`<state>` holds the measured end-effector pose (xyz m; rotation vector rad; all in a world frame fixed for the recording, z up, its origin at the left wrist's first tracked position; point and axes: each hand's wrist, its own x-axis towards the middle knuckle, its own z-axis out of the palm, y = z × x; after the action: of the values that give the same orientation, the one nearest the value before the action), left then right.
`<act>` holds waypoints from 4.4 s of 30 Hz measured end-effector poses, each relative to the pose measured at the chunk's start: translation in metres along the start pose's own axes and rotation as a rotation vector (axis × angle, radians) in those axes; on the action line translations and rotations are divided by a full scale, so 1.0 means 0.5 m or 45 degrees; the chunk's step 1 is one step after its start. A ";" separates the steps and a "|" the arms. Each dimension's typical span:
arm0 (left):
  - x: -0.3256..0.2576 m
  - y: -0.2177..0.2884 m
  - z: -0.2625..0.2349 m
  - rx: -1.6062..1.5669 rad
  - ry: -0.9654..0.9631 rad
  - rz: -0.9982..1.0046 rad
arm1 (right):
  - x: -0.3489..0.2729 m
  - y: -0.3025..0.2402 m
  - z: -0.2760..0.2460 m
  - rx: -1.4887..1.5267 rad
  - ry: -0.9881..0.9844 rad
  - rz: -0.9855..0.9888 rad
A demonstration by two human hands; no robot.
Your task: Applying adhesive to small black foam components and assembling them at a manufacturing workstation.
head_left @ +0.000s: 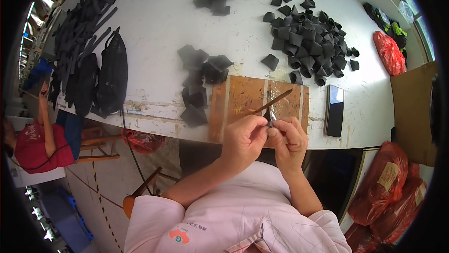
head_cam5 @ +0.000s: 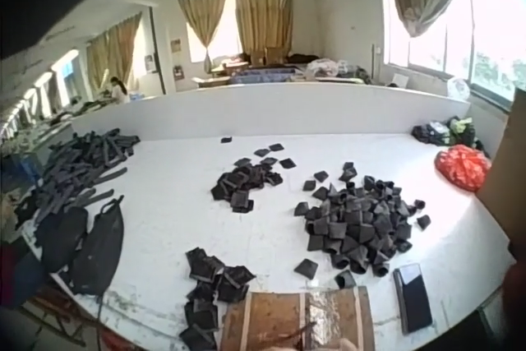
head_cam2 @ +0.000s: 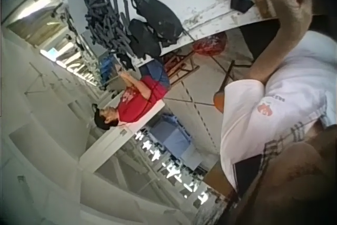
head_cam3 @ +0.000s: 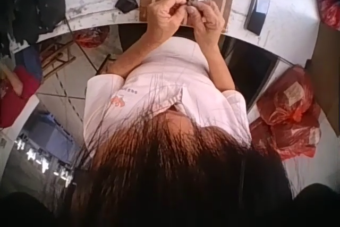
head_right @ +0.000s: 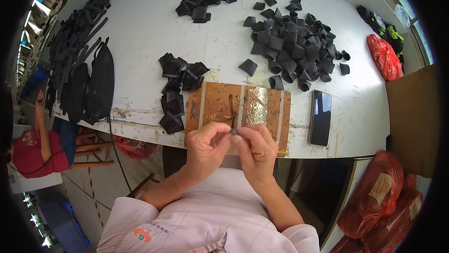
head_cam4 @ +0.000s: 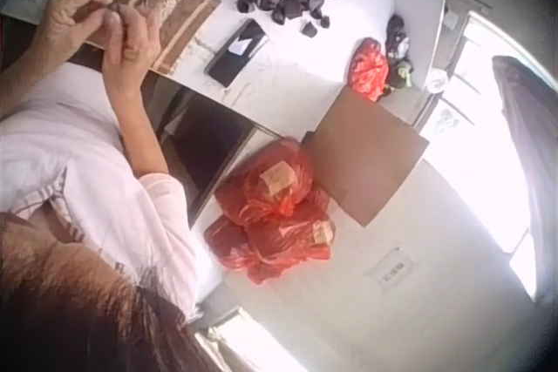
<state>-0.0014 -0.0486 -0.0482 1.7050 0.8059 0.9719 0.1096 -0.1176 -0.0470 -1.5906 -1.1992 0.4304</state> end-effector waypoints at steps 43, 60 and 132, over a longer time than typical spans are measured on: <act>0.140 0.095 -0.064 -0.090 -0.073 0.547 | 0.136 -0.085 -0.044 0.223 0.060 -0.205; 0.134 0.089 -0.041 -0.268 -0.124 0.548 | 0.136 -0.064 -0.006 -0.053 0.266 -0.620; 0.107 0.048 -0.048 -1.649 -0.160 -0.237 | 0.141 -0.094 -0.031 -0.155 0.119 -0.634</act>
<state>0.0038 0.0001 -0.0077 0.5374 0.1133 0.9077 0.1297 -0.0676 0.0204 -1.3315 -1.5117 -0.0380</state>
